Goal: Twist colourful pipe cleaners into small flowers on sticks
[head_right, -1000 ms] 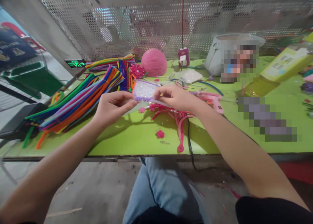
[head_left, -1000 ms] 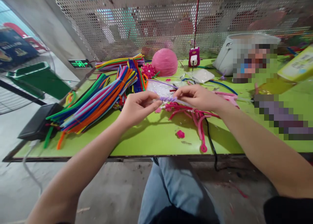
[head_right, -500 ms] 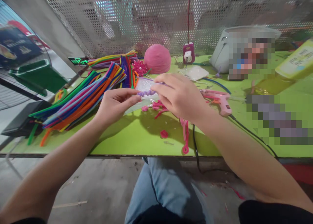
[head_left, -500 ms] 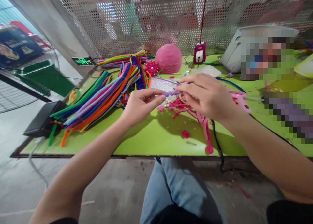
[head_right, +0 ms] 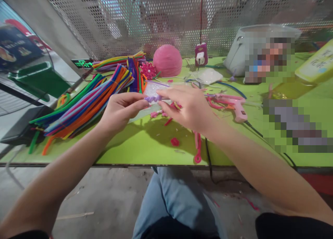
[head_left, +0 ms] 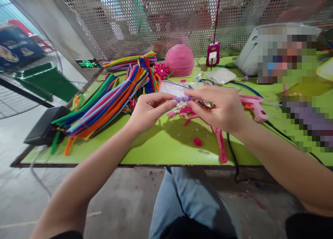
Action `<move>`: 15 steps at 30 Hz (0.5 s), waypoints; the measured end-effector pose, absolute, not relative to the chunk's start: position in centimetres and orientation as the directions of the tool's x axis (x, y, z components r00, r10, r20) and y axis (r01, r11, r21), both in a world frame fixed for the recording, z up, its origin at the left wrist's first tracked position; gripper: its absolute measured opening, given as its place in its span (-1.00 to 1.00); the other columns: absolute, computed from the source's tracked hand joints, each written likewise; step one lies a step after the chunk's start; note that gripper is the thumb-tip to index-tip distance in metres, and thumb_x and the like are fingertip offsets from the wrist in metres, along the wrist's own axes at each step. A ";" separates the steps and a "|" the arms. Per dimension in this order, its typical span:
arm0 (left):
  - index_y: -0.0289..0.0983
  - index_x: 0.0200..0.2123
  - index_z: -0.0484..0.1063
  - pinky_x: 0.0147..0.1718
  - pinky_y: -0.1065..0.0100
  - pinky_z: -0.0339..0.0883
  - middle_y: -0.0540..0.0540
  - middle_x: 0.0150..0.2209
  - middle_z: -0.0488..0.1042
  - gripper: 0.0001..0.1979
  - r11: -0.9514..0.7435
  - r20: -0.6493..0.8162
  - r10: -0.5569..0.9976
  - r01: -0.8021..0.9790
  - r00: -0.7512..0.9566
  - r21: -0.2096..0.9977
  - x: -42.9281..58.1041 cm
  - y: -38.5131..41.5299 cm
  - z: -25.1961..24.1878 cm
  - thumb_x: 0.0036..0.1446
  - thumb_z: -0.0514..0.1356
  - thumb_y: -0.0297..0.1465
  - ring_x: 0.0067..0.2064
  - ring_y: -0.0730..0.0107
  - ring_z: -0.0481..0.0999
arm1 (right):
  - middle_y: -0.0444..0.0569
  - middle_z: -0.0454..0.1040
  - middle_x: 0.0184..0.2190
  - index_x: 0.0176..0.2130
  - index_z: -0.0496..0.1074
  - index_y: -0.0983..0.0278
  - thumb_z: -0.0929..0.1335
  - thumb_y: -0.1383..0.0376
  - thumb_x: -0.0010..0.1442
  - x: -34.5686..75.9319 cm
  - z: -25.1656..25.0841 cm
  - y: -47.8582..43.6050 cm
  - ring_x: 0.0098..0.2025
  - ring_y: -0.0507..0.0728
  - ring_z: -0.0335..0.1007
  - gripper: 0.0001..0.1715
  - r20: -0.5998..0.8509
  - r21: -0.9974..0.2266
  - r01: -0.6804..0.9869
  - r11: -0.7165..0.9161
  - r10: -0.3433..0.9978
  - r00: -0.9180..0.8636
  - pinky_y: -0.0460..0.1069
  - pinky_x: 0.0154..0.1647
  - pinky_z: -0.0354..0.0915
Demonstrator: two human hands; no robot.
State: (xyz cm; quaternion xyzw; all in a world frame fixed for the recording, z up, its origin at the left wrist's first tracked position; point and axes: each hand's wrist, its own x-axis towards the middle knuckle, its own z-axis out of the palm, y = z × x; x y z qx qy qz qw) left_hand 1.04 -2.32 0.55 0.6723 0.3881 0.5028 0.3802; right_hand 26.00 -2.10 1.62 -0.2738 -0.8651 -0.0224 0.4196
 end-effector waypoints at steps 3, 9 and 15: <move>-0.23 -0.27 0.83 -0.58 0.43 0.03 0.03 -0.57 0.51 -0.81 -0.443 0.410 0.890 0.171 0.197 0.880 1.1 -2.5 0.5 0.16 0.53 -0.23 -0.58 0.60 0.15 | 0.06 0.81 -0.02 0.11 0.74 0.20 0.37 0.16 0.62 26.1 1.7 -2.2 0.04 0.27 0.74 -0.66 0.668 -0.171 0.574 0.800 0.523 -0.530 0.17 0.14 0.53; -0.24 -0.17 0.82 -0.25 0.43 0.49 -0.10 -0.26 0.79 -0.91 -0.772 0.697 0.629 0.383 0.344 0.508 0.4 -2.4 -0.2 0.32 0.46 -0.38 -0.30 0.42 0.68 | 0.07 0.79 -0.17 0.02 0.76 0.24 0.31 0.11 0.67 26.8 2.2 -2.0 -0.19 0.24 0.67 -0.55 0.592 0.042 0.607 0.794 0.470 -0.655 0.15 -0.15 0.34; -0.32 -0.08 0.73 -0.22 0.51 0.50 -0.11 -0.20 0.77 -0.91 -0.883 0.763 0.399 0.438 0.509 0.169 0.4 -2.3 -0.7 0.39 0.40 -0.53 -0.23 0.46 0.73 | 0.08 0.77 -0.21 -0.09 0.72 0.32 0.31 0.34 0.62 26.8 2.8 -2.5 -0.26 0.23 0.58 -0.62 0.408 0.301 0.593 0.747 0.461 -0.788 0.13 -0.21 0.21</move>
